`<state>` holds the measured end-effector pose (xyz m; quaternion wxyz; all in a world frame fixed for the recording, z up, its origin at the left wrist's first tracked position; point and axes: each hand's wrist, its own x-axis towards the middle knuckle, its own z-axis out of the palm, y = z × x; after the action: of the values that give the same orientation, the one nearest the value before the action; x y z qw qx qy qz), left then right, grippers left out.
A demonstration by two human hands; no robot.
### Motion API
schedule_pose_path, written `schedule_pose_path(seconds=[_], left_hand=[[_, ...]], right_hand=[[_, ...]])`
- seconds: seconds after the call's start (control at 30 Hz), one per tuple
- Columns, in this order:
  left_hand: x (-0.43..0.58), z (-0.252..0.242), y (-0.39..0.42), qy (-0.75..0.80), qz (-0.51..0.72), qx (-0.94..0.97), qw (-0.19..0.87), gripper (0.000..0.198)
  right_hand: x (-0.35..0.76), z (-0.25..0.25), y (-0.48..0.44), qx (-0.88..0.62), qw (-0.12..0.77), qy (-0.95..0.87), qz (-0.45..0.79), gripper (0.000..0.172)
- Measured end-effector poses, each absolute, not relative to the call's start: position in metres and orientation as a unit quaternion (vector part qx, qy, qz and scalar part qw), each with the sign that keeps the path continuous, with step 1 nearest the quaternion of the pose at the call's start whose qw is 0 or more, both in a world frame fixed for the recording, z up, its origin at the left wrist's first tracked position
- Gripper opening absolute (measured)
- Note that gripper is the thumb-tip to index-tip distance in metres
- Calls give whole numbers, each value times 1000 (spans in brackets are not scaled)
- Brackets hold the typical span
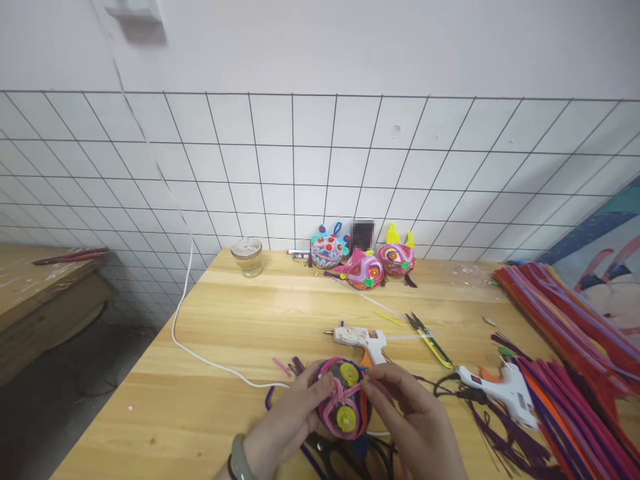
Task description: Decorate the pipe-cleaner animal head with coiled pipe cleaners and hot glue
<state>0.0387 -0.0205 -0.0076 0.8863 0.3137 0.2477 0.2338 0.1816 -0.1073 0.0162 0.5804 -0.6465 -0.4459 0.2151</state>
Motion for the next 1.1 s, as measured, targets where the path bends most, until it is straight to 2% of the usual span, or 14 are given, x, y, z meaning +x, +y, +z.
schedule_pose_path(seconds=[0.5,0.63,0.83,1.1], left_hand=[[38,-3,-19,278,209,320,881,50],[38,-5,-19,282,204,333,876,49],[38,-3,-20,286,190,347,873,51],[36,-10,-17,285,175,358,872,55]], right_hand=[[179,15,-103,-614,617,-374,319,15],[180,16,-100,-607,642,-329,335,22],[187,20,-97,-622,626,-329,337,35],[202,15,-98,-592,592,-351,419,25]])
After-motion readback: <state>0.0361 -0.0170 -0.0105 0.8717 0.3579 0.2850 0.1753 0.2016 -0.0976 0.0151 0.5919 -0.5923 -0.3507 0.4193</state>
